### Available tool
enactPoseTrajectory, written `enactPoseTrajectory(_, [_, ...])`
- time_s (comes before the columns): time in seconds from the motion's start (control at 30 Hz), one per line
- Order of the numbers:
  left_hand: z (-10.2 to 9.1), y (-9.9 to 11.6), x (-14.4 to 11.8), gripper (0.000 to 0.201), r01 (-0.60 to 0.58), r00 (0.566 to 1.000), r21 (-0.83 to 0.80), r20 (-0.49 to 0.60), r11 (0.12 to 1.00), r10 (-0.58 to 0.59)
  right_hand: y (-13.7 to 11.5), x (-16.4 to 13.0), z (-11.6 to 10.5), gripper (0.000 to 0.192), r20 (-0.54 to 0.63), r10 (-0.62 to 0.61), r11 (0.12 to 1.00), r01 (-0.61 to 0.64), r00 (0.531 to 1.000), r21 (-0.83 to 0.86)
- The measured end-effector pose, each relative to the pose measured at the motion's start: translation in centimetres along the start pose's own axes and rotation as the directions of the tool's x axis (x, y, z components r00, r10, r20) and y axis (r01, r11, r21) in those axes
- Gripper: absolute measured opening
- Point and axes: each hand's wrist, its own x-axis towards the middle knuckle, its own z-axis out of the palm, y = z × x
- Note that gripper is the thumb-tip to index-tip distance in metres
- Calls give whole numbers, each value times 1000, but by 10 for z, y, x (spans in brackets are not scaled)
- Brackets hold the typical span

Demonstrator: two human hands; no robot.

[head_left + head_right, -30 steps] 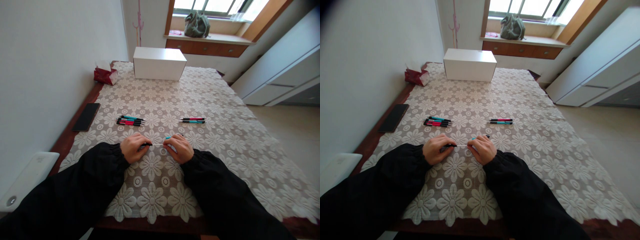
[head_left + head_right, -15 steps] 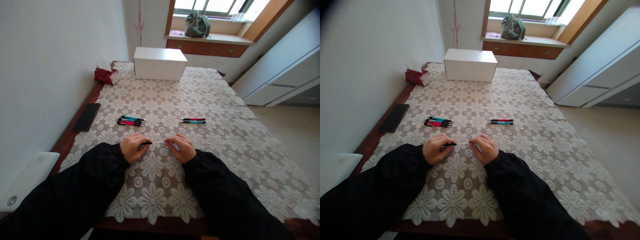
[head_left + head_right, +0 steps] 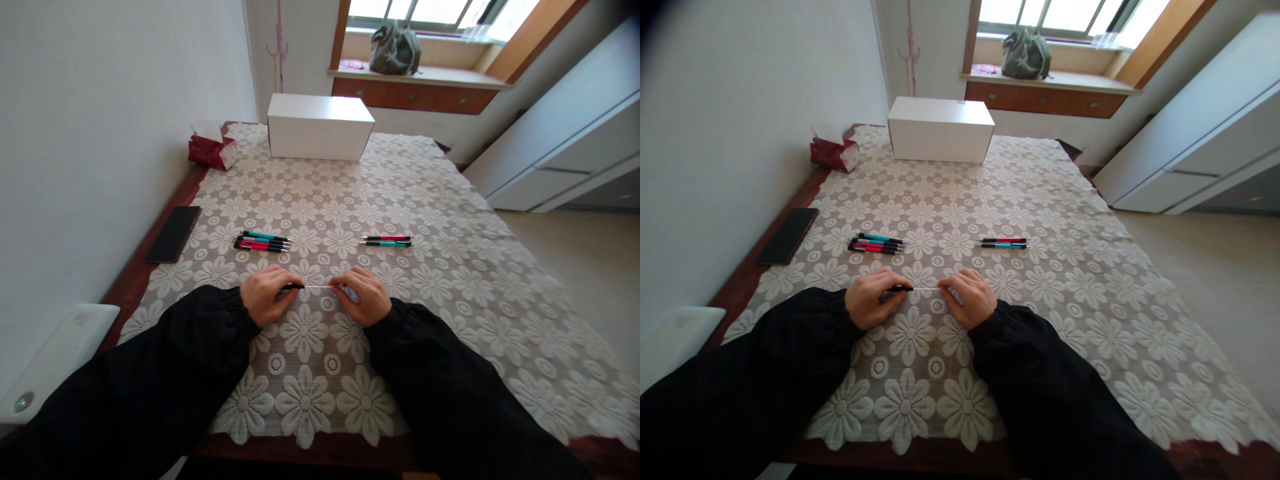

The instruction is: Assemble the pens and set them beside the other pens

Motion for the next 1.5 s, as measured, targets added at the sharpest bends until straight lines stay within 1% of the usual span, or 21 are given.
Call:
enactPoseTrajectory(0.1, [1,-1,0,13,3,1000,12,-1,1000,-3,0,1,0,8,9,-21,1000,21,1000,7])
enactPoseTrajectory(0.27, [2,-2,0,13,-16,1000,17,-9,1000,16,-2,0,1,11,30,-8,1000,8,1000,13])
enactPoseTrajectory(0.5, [3,-4,-1,13,-20,1000,7,-9,1000,20,-2,0,1,10,18,-46,999,45,999,20])
enactPoseTrajectory(0.7, [-2,2,0,13,-11,1000,-2,16,1000,11,-2,0,2,13,17,-37,999,37,999,26])
enactPoseTrajectory(0.97, [-2,1,0,18,-53,998,4,36,999,53,-1,-2,3,15,36,-53,999,53,998,12])
enactPoseTrajectory(1.07, [-1,-1,0,21,-68,997,7,42,998,67,-1,-3,5,15,39,-34,999,33,999,30])
enactPoseTrajectory(1.33, [2,-5,0,26,-120,992,0,31,993,120,-6,-3,2,9,39,92,983,-97,995,153])
enactPoseTrajectory(1.5, [2,-5,-1,27,-116,992,-8,43,993,116,-9,-2,1,8,45,137,972,-143,990,188])
